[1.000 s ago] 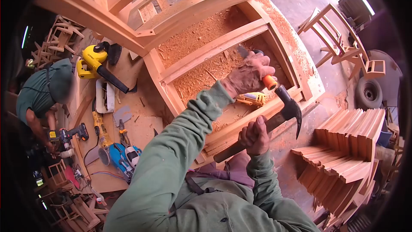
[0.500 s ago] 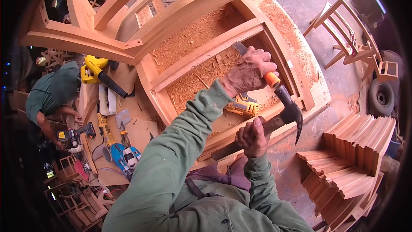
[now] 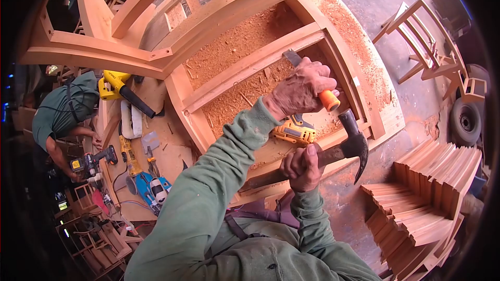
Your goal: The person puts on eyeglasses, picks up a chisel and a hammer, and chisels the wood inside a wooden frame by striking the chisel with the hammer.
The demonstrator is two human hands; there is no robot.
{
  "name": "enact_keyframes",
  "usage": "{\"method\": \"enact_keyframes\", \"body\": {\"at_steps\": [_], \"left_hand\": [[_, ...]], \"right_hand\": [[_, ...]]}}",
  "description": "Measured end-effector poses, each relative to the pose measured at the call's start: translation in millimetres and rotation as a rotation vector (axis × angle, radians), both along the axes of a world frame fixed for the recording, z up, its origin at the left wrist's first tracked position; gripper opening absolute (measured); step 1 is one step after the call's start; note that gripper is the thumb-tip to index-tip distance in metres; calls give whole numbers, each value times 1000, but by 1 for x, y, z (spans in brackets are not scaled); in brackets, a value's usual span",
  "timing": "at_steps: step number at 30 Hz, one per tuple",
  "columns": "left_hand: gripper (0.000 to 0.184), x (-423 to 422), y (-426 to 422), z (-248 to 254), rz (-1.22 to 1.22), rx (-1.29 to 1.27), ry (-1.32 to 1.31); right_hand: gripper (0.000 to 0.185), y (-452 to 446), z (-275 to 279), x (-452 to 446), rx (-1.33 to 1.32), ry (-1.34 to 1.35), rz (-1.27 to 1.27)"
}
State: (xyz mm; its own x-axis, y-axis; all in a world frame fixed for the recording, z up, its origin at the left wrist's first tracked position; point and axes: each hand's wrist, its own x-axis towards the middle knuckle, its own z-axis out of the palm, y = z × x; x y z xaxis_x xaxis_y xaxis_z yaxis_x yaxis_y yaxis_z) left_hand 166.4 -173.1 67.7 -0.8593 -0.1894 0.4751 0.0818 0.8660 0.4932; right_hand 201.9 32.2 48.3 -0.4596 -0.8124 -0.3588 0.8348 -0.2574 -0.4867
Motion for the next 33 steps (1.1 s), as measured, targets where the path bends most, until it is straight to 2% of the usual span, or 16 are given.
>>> {"method": "enact_keyframes", "body": {"at_steps": [6, 10, 16, 20, 22, 23, 28, 33], "left_hand": [[20, 2, -1, -1, -16, 50, -46], [26, 3, -2, 1, -28, 5, -11], [21, 5, -1, 2, -25, 3, -75], [24, 4, -4, -6, -56, -19, -17], [24, 6, -1, -6, -56, -18, -26], [22, 7, 0, -2, -47, -18, -49], [27, 6, -5, -6, -78, -37, -34], [25, 3, -6, -6, -47, -47, -45]], "right_hand": [[38, -11, 19, -9, 109, 13, 104], [40, -3, 18, -5, 54, 83, 53], [35, -4, 20, 2, 169, 37, 93], [34, 1, 17, 16, -30, 53, -18], [34, -8, 19, 16, 200, 32, 89], [34, -4, 20, 13, 202, 30, 111], [35, 5, 19, 21, 0, 33, 12], [34, 2, 18, 10, 204, 57, 162]]}}
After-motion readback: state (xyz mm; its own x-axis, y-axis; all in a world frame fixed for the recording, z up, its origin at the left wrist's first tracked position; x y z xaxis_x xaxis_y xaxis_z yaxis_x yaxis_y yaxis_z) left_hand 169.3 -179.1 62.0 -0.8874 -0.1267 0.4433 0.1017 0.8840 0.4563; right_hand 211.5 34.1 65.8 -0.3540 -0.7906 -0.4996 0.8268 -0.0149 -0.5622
